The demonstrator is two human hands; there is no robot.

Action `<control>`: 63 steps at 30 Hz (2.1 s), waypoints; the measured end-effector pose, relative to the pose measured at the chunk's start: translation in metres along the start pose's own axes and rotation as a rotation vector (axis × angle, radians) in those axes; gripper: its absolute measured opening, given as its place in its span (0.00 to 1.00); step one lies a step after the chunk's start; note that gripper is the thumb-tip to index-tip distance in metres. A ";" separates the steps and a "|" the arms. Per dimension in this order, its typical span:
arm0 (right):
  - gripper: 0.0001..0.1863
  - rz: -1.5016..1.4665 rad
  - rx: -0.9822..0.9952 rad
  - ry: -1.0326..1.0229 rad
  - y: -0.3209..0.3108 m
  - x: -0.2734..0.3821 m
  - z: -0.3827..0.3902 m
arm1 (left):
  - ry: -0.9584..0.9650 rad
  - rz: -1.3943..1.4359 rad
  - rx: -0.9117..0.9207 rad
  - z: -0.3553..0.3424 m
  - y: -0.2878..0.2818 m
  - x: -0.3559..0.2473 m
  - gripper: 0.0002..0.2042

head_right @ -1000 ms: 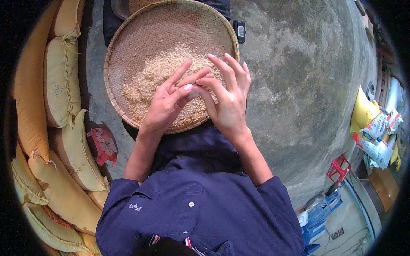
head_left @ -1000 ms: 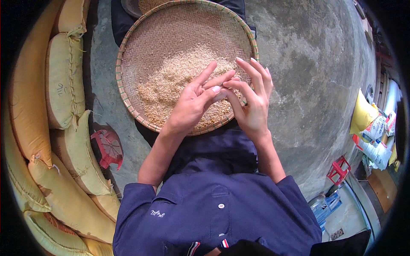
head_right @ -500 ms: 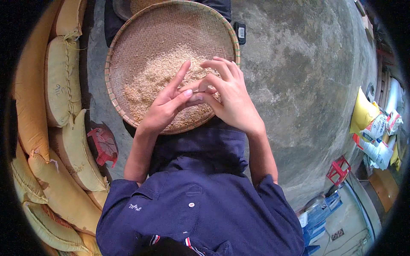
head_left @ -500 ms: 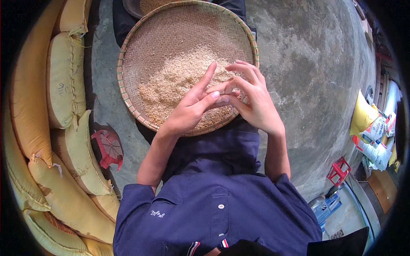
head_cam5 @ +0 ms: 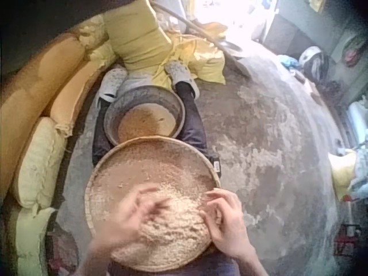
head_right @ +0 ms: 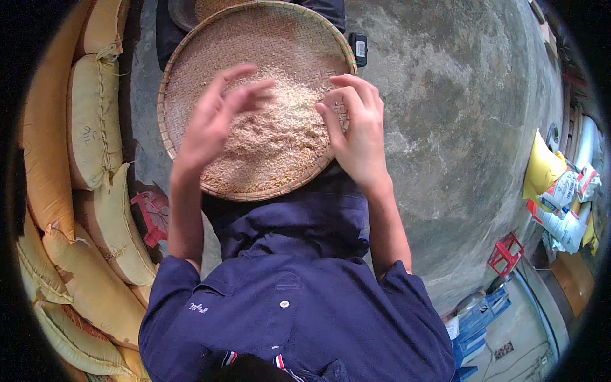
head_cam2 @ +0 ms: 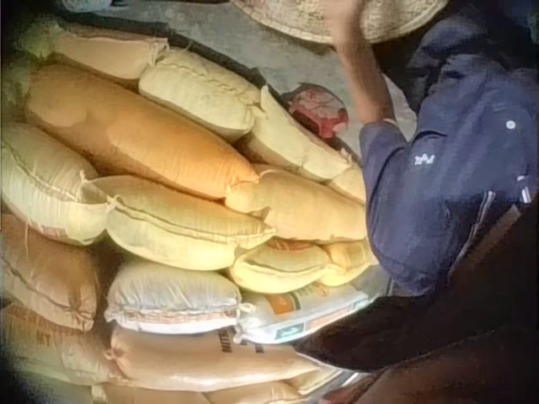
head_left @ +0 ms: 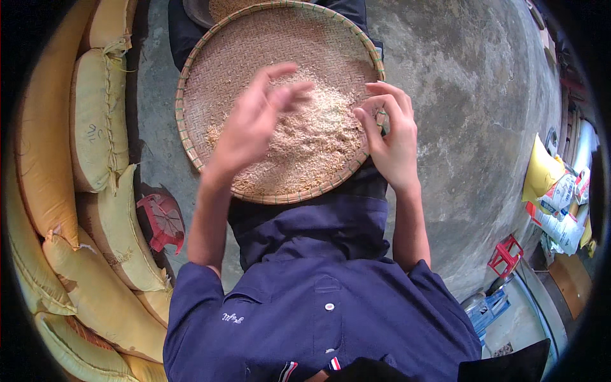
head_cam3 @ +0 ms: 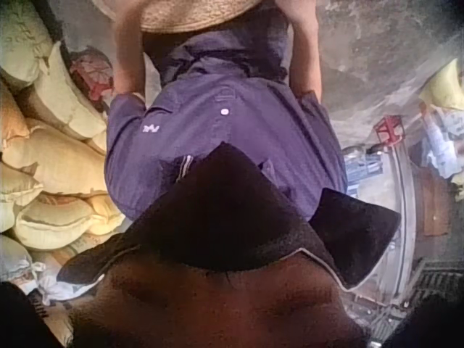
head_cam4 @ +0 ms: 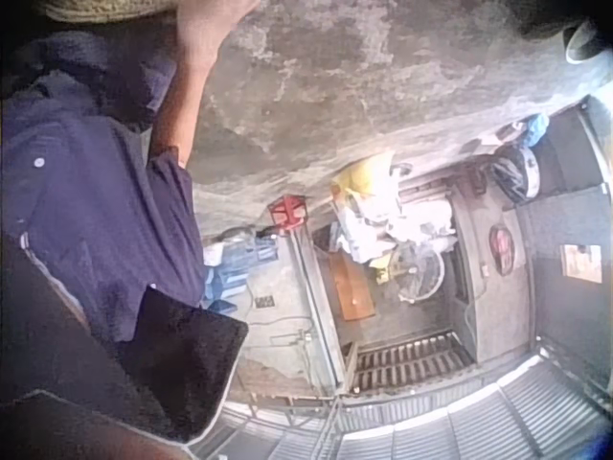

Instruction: The recorder is sitting on the floor, manually sorting through rice grains in a shallow bamboo tray to remove impurities and damaged grains.

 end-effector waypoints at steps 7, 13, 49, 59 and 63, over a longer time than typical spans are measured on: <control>0.06 0.095 0.102 -0.074 0.012 -0.006 0.022 | 0.345 -0.682 -0.297 -0.178 -0.108 -0.043 0.30; 0.08 0.199 0.184 -0.205 0.045 0.016 0.047 | 0.386 -0.820 -0.517 -0.177 -0.096 -0.037 0.34; 0.34 0.136 -0.120 -0.261 0.075 0.036 -0.175 | 0.460 -0.884 -0.171 0.047 0.049 -0.004 0.07; 0.08 0.095 -0.147 -0.216 0.007 -0.004 -0.068 | 0.467 -0.867 -0.130 0.045 0.050 -0.004 0.05; 0.05 0.182 -0.007 -0.146 -0.005 -0.017 -0.014 | 0.432 -0.796 -0.155 0.044 0.041 -0.009 0.05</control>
Point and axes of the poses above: each hand's wrist, its own z-axis away from the middle knuckle, its own y-axis out of the palm, x = y × z, the point moved 10 cm from there along -z, towards the middle knuckle, and after that the axes turned 7 degrees about -x, right-handed, at the moved point
